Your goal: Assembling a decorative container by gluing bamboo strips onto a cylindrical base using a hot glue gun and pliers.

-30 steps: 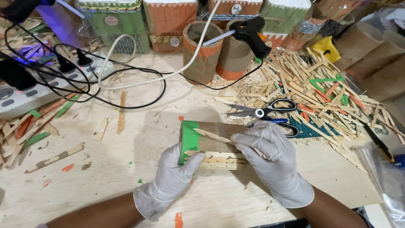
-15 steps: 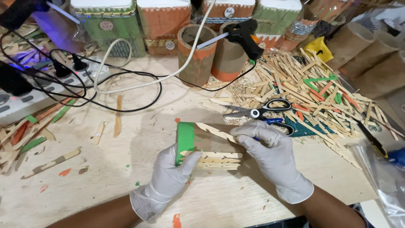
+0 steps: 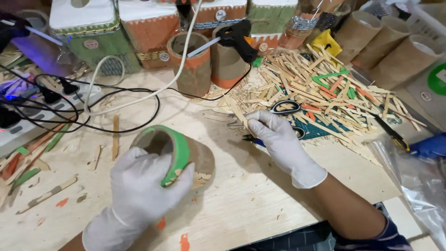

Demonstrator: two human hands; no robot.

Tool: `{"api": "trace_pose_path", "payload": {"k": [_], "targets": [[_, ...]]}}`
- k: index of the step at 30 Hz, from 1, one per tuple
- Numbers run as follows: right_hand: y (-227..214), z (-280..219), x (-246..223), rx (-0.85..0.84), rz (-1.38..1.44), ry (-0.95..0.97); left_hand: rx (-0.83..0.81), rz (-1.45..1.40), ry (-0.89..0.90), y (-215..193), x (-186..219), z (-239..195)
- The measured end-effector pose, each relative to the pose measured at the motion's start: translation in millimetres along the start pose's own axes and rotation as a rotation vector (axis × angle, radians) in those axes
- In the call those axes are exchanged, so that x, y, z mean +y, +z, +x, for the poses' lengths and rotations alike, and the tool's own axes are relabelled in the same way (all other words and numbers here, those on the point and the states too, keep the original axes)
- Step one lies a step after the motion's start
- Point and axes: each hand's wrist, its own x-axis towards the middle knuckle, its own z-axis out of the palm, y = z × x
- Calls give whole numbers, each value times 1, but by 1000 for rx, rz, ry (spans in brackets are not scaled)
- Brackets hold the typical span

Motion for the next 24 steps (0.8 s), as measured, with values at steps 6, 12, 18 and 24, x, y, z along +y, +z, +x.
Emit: {"api": "trace_pose_path", "payload": {"k": [6, 12, 18, 24], "targets": [[-3, 5, 1, 5, -36, -52, -236, 175, 330, -5, 34, -5], [10, -17, -22, 114, -591, -333, -380, 443, 302, -15, 31, 5], [13, -19, -12, 23, -521, -298, -578, 249, -367, -51, 40, 87], [13, -10, -3, -23, -535, -380, -746, -376, -538, -2, -13, 130]]}}
